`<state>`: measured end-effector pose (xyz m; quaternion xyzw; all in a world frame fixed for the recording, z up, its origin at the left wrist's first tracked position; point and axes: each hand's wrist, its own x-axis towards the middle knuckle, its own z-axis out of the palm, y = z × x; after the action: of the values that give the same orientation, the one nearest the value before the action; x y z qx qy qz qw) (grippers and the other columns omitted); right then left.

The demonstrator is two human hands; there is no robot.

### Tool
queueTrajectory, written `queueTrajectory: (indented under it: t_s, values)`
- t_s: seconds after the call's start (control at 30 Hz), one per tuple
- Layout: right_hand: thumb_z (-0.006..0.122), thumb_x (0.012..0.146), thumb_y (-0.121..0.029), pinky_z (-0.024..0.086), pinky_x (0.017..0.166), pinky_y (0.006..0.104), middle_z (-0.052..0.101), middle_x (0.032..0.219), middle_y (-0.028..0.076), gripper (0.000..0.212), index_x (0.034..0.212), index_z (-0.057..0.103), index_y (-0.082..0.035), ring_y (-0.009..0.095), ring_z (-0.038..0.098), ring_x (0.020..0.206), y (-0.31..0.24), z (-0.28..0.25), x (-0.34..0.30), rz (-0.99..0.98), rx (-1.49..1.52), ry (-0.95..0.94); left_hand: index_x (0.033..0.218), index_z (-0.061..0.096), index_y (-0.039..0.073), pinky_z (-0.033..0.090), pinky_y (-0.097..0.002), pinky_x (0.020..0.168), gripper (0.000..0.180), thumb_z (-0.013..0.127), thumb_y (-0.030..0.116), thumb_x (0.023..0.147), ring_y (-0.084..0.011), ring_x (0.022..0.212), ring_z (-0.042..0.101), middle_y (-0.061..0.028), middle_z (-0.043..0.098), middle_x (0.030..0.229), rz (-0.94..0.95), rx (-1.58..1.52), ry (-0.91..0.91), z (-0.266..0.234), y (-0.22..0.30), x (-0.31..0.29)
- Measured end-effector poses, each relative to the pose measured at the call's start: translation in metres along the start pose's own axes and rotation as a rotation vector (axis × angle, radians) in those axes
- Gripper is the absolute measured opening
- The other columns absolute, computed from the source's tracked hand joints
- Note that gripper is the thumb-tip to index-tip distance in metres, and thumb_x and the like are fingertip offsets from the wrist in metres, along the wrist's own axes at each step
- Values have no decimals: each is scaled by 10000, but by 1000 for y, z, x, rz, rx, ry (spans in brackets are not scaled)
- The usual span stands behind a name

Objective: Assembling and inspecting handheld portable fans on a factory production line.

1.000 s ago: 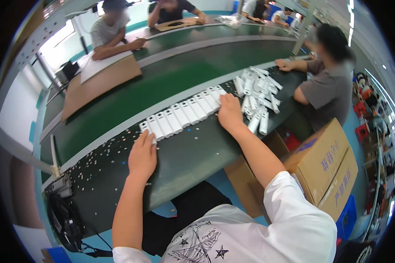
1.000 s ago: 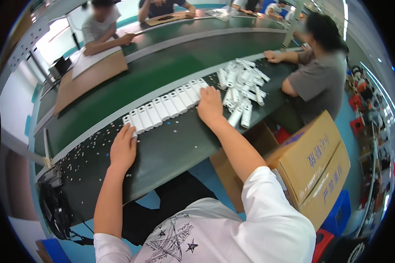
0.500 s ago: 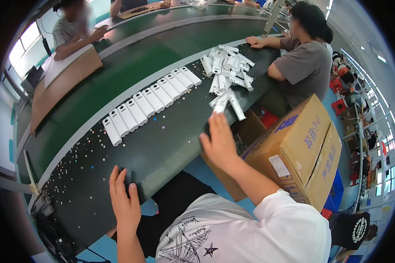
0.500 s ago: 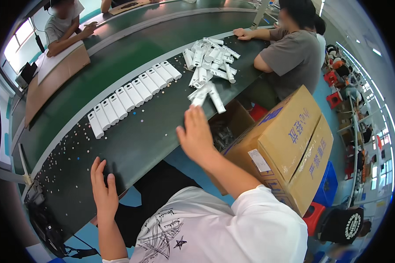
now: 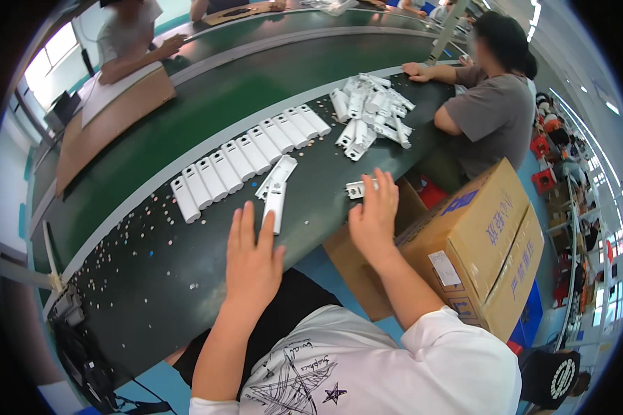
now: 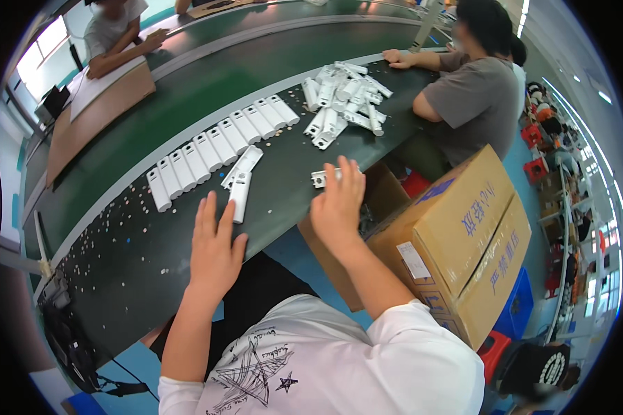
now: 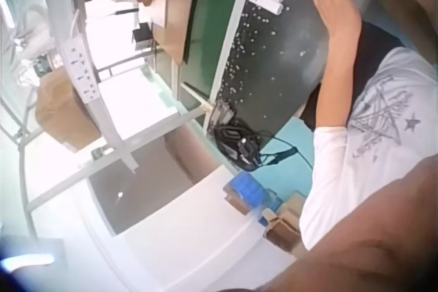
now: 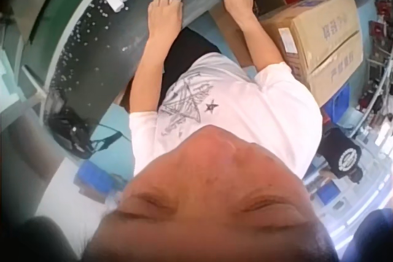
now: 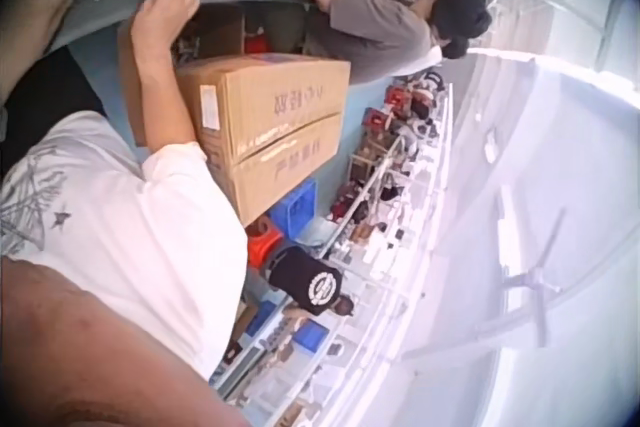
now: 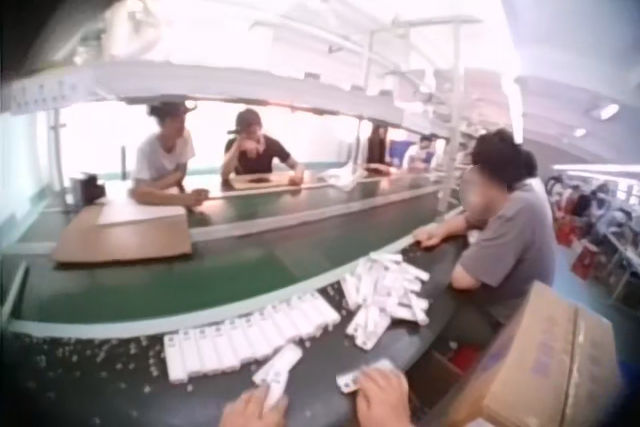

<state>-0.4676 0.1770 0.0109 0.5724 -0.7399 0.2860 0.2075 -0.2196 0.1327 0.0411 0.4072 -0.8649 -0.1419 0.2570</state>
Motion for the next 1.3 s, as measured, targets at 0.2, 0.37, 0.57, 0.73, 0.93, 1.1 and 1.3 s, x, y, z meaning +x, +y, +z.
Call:
queueTrajectory:
  t_s: [0.2,0.37,0.57,0.73,0.93,1.1,1.3]
  values:
    - [620,834,-18,377,1040,488,660,1133,111,216,1045,662,-40,319,561,1133,1,12,9,-92,160,-52,1173,643,39,456,-458,938,347,649,50,827,-362,1207,527,-209,524,1375,149,73,45,32,-9,25]
    - [663,860,-105,359,1030,528,655,970,71,203,1063,670,-96,289,583,1053,-20,37,18,-95,209,-63,1136,665,16,444,-474,988,326,613,6,814,-387,1210,520,-208,523,1378,135,37,-16,20,-7,-1]
    - [593,965,-143,516,852,340,694,1055,151,266,1194,640,-15,230,665,970,-73,13,17,274,1025,-484,1129,680,20,470,-482,939,334,675,1,795,-402,1125,555,-196,543,1340,37,80,159,-7,-7,-44]
    - [647,897,-131,504,829,412,645,1009,149,265,1148,659,-45,329,615,899,-112,29,17,-76,883,-405,1168,673,56,437,-459,926,341,697,63,828,-368,1115,552,-150,566,1308,-121,168,146,-20,-22,-51]
    - [669,869,-94,502,764,432,652,933,147,211,1071,671,-33,348,622,877,-104,42,24,-164,596,-243,1114,694,72,462,-413,840,359,785,100,768,-288,962,579,-106,583,1222,-158,60,269,-14,-23,-45]
    - [631,939,-77,500,717,260,667,954,37,256,1190,640,-26,82,590,810,-134,30,23,347,1134,-761,1132,689,91,446,-399,813,391,799,132,759,-261,920,559,-83,576,1221,-169,77,226,-14,-32,-55]
    - [660,886,-115,511,764,386,648,1049,108,233,1113,663,-59,272,619,879,-139,41,18,-352,550,-145,1153,676,88,438,-405,808,424,805,140,752,-252,925,555,-80,568,1205,-171,65,213,-16,-28,-57]
